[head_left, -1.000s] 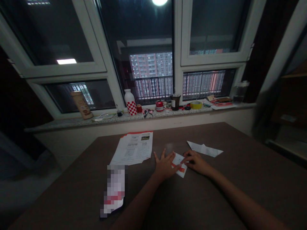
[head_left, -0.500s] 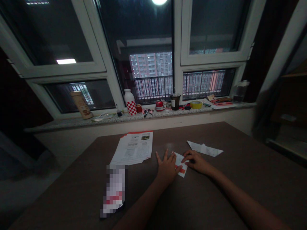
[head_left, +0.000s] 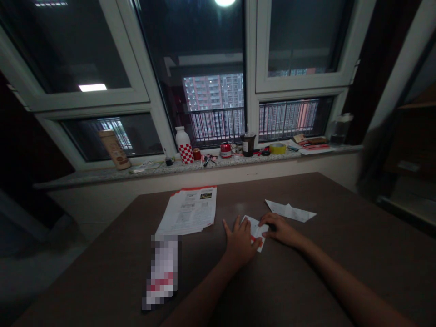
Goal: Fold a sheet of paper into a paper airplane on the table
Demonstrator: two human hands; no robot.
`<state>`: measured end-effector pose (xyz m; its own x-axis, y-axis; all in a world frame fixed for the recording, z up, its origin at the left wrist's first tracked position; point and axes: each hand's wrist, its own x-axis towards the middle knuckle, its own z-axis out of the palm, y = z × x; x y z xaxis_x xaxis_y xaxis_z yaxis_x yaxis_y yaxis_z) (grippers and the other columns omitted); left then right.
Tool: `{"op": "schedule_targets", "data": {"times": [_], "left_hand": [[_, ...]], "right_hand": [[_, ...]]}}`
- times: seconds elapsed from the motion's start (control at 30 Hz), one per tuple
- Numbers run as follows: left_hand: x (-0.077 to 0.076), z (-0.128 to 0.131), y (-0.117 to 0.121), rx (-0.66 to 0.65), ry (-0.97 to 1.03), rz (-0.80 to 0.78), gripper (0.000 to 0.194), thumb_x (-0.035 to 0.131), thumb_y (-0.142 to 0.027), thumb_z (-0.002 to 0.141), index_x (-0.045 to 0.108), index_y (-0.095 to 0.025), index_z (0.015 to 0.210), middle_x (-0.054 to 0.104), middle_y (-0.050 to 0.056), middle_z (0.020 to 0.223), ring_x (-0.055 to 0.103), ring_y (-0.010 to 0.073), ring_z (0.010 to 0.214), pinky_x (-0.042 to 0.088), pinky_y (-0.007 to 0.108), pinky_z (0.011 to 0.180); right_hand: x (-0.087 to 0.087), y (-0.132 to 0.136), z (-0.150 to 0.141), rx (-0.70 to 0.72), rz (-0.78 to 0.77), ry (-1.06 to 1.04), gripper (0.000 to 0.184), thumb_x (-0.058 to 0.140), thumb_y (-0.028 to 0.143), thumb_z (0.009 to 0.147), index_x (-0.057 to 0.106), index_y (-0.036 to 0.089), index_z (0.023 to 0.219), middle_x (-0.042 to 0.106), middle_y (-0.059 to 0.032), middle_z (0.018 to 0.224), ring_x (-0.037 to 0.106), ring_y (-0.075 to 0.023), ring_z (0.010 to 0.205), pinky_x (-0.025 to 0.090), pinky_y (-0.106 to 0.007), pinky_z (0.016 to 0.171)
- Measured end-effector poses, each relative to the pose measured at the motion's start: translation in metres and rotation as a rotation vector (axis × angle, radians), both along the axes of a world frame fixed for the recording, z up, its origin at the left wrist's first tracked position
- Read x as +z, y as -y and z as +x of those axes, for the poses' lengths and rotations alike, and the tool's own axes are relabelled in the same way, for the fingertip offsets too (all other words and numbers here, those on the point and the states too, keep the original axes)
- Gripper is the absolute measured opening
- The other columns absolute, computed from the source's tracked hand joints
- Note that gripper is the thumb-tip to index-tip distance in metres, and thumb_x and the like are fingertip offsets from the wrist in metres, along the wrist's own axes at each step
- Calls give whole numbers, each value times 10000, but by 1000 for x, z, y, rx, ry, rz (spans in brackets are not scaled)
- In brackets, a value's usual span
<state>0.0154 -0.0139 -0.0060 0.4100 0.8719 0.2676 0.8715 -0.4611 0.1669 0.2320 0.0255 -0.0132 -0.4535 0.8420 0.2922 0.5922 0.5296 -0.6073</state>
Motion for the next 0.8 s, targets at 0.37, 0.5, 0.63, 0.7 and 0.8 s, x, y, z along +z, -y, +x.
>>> {"op": "schedule_targets", "data": {"times": [0.37, 0.5, 0.63, 0.7, 0.8], "left_hand": [[-2, -2, -8, 123, 4, -81, 692, 366, -634, 883, 363, -238, 1450, 352, 101, 1516, 189, 372, 1415, -7, 739, 1064], [-1, -3, -11, 214, 41, -115, 678, 389, -597, 890, 358, -207, 1444, 367, 125, 1502, 205, 360, 1412, 62, 708, 1086], [-3, -5, -16, 247, 130, -129, 551, 432, -550, 894, 495, -213, 1325, 442, 119, 1451, 254, 351, 1392, 96, 687, 1095], [-3, -6, -19, 246, 200, -109, 453, 461, -499, 900, 557, -220, 1243, 489, 104, 1411, 293, 328, 1376, 98, 663, 1110], [-2, -7, -23, 250, 320, -98, 350, 500, -426, 899, 599, -230, 1171, 548, 78, 1353, 350, 296, 1348, 124, 627, 1123]], "right_hand": [[-6, -1, -7, -200, -95, -47, 629, 753, 244, 638, 592, 183, 1244, 625, -91, 1085, 553, -282, 1055, 405, -441, 972], [-7, -2, -7, -199, -90, -59, 615, 748, 235, 620, 609, 187, 1217, 632, -78, 1063, 558, -286, 1040, 412, -448, 960], [-7, -2, -6, -228, -108, -82, 483, 755, 243, 600, 659, 168, 1068, 639, -77, 1020, 564, -285, 1009, 434, -428, 923], [-6, -1, -6, -233, -133, -109, 406, 746, 256, 610, 661, 169, 998, 651, -73, 1004, 575, -283, 996, 447, -415, 901], [-3, 1, -8, -189, -198, -231, 281, 688, 320, 694, 640, 184, 935, 682, -64, 974, 616, -264, 943, 472, -398, 864]]}}
